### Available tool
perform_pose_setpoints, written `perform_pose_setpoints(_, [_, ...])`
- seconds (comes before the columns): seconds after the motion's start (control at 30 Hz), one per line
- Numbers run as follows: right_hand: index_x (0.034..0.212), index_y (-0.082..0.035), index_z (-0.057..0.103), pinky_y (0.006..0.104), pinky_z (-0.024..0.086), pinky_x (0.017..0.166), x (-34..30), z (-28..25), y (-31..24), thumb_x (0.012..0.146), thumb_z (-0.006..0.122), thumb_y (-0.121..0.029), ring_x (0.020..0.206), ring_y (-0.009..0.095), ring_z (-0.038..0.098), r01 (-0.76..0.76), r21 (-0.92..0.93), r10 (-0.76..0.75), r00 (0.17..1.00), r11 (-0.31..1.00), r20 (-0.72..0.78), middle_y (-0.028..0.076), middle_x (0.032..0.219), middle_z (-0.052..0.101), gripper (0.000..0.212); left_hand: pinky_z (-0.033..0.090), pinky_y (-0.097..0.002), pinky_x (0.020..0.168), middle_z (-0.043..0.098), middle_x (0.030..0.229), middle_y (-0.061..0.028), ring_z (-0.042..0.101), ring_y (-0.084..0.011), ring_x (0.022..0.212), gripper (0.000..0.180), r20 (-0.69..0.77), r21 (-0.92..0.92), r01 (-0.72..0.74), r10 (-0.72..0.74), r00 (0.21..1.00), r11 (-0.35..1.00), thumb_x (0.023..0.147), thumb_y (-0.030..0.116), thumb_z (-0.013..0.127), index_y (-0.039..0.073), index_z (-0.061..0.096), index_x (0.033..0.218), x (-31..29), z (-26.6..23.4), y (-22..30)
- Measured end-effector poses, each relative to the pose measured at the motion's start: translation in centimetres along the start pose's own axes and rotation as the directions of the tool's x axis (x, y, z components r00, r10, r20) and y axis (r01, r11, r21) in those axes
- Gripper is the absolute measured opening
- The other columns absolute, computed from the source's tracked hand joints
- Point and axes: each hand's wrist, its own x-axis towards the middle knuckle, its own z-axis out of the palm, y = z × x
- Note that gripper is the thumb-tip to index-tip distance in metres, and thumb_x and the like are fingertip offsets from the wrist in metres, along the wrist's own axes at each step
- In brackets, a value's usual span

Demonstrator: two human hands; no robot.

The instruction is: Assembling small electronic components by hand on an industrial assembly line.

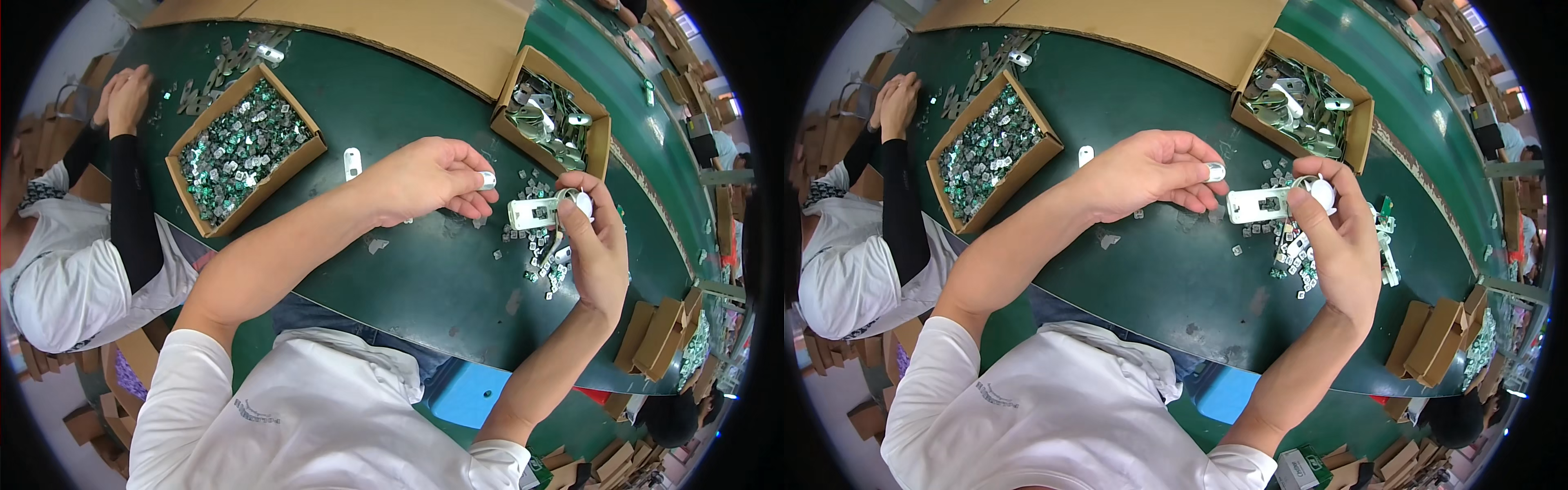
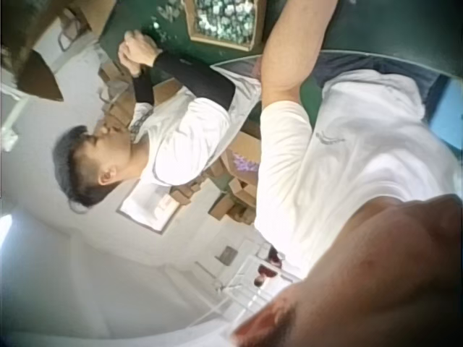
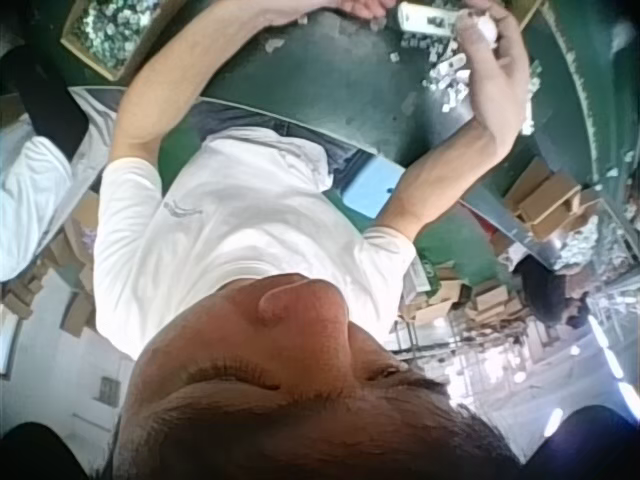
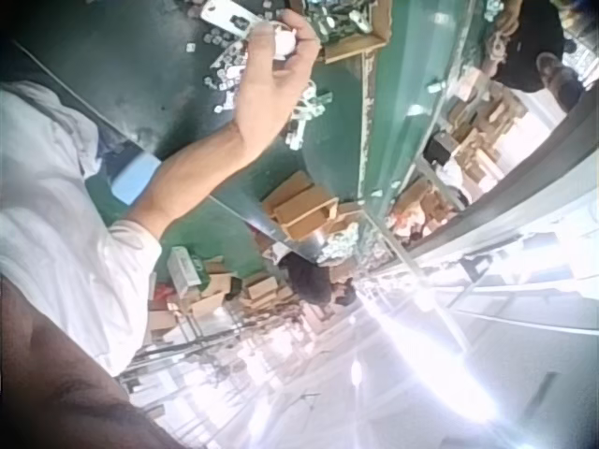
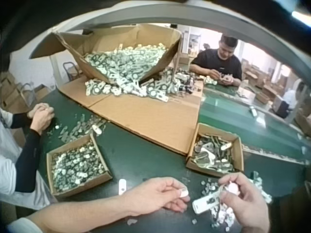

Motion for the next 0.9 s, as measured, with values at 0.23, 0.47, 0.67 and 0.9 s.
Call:
perform_pose_setpoints(0.23, [0.116,-0.002,0.056,0.0212,0.043,0.075,0.4,1.9,0.7,0.087,0.067,-0.007,0.086,0.007,0.051,0.114,0.09,-0.12,0.991,0.989,0.063,0.0,0.096,0.056,0.032,0.054,-0.0315,0.084,0.064,0.103,-0.0153,0.066,-0.021,0.092,0.041,0.022,-0.173,0.043,-0.04,0.999,0.984,0.098,0.03,0.051,-0.007,0.054,0.116,-0.1,-0.1,0.6])
perform_pose_setpoints(0.47, [0.115,-0.002,0.054,0.0261,0.045,0.082,1.2,3.9,2.7,0.08,0.075,-0.008,0.096,0.011,0.052,0.338,0.003,-0.334,0.931,0.941,0.149,0.004,0.11,0.054,0.041,0.054,-0.0348,0.085,0.063,0.107,-0.0161,0.064,-0.0225,0.096,0.047,0.068,-0.242,0.049,-0.034,0.997,0.969,0.099,0.034,0.046,-0.009,0.055,0.117,-1.0,0.1,1.5])
perform_pose_setpoints(0.67, [0.114,-0.001,0.054,0.03,0.043,0.094,1.4,3.5,2.5,0.075,0.079,-0.01,0.109,0.016,0.052,0.325,0.011,-0.323,0.932,0.945,0.165,0.01,0.121,0.052,0.047,0.054,-0.0352,0.086,0.063,0.109,-0.0152,0.064,-0.0219,0.099,0.035,0.096,-0.22,0.034,-0.013,0.995,0.975,0.097,0.022,0.05,-0.007,0.057,0.115,-0.7,-0.2,1.1])
perform_pose_setpoints(0.9, [0.112,-0.002,0.056,0.028,0.049,0.082,1.1,3.3,2.5,0.073,0.08,-0.01,0.097,0.016,0.059,0.317,-0.11,-0.301,0.943,0.942,0.141,0.012,0.121,0.058,0.047,0.053,-0.0269,0.08,0.065,0.104,-0.0092,0.066,-0.016,0.088,0.029,0.083,-0.067,0.028,-0.022,0.996,0.997,0.097,0.021,0.054,-0.003,0.06,0.112,-0.9,0.1,1.2])
